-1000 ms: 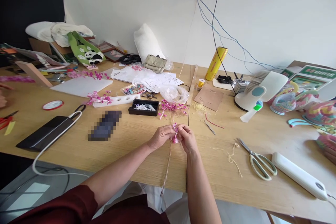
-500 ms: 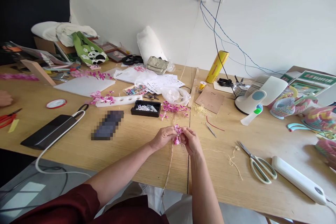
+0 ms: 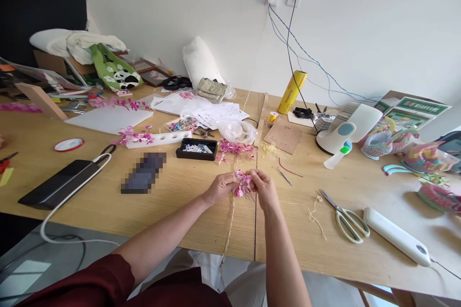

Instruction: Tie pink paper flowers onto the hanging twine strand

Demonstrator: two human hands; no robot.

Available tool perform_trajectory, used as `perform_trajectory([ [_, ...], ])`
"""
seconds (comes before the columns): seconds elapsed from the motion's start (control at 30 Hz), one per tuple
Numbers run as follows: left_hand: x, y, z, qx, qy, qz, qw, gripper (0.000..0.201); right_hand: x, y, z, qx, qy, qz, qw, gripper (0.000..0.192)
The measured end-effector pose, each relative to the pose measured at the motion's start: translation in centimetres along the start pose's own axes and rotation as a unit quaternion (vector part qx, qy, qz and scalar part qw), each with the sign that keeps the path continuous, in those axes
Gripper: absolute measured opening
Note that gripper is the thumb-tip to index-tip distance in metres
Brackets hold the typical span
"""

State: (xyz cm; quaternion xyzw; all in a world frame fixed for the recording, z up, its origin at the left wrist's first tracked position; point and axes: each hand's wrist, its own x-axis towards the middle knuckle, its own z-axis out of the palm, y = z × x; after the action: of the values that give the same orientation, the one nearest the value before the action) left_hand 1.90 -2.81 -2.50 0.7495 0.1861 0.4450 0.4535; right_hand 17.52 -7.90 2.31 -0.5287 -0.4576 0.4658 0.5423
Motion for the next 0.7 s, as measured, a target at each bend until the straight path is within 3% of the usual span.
perform_trajectory([
  [0.1,0.1,0.3,0.0,-0.022,0.026,-0.02,0.999,0.024,-0.5,-0.4,-4.2,-0.204,0.06,-0.026,0.977,0.019],
  [0.17,0.2,0.4,0.0,-0.05,0.043,-0.045,0.997,0.024,-1.0,-0.3,-7.5,-0.404,0.037,-0.009,0.914,0.009],
  [0.23,0.3,0.5,0.1,-0.091,0.058,-0.08,0.991,0.024,-1.7,0.0,-10.2,-0.541,0.014,0.021,0.841,0.007],
  [0.3,0.3,0.6,0.1,-0.133,0.064,-0.115,0.982,0.024,-2.3,0.6,-12.1,-0.614,-0.005,0.051,0.787,0.013],
  [0.37,0.3,0.6,0.2,-0.17,0.063,-0.141,0.973,0.025,-2.7,1.3,-13.0,-0.652,-0.018,0.061,0.756,0.016],
  [0.5,0.4,0.6,0.1,-0.229,0.08,-0.161,0.957,0.024,-2.8,2.5,-13.4,-0.678,-0.025,0.055,0.733,0.015],
  [0.7,0.7,0.8,-0.3,-0.294,0.082,-0.188,0.934,0.022,-3.2,2.0,-12.7,-0.641,0.003,0.03,0.767,0.014],
])
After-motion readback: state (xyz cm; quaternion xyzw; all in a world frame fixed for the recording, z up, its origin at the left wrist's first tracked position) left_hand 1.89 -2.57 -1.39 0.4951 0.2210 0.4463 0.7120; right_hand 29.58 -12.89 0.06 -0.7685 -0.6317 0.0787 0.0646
